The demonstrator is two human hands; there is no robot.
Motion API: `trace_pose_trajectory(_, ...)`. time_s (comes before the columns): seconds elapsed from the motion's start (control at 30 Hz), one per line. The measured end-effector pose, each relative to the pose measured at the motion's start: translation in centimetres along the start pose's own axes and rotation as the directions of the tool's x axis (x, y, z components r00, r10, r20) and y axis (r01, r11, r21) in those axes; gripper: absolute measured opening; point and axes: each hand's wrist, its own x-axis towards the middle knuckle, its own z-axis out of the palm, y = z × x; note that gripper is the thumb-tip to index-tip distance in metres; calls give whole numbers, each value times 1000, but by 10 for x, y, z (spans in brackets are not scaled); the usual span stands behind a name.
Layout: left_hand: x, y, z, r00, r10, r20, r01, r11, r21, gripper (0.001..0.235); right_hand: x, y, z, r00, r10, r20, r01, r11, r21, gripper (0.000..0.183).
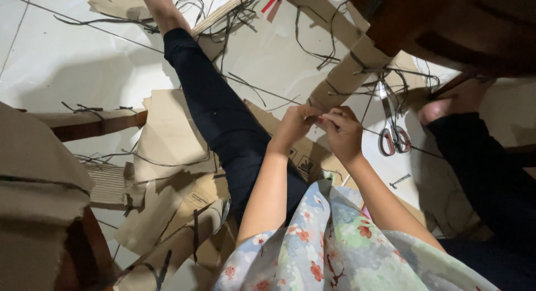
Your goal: Securing cardboard protective wrapping to a wooden chair leg using thin wire
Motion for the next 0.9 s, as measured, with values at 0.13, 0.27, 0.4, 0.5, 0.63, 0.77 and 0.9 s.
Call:
trace_pose_trajectory(0.13,2,6,-6,998,-42,37,42,999,16,15,3,-2,2,1000,24,1,-24,1000,-8,1)
trace_pose_trajectory(0.27,4,1,-6,999,-15,52,13,999,36,11,7,-10,-2,994,104,36,-105,994,24,9)
trace_pose_trajectory(0.4,10,-10,-3,998,-49,42,48,998,35,12,2,3,-2,997,49,65,-47,999,-27,15)
trace_pose_trajectory(0.5,12,-19,0,997,-64,35,63,998,21,16,5,-3,-2,1000,4,31,-3,999,-42,12)
trace_pose_trajectory(0.63,17,-30,5,995,-98,19,97,995,19,17,11,-16,0,1000,12,15,-12,1000,7,12)
trace_pose_trajectory(0.77,11,-23,-1,997,-83,-4,83,996,-26,20,1,0,6,999,-24,30,25,999,-46,14)
trace_pose_trajectory(0.9,12,-15,-6,997,53,-64,-51,998,35,14,-5,6,8,999,35,32,-34,999,-6,14)
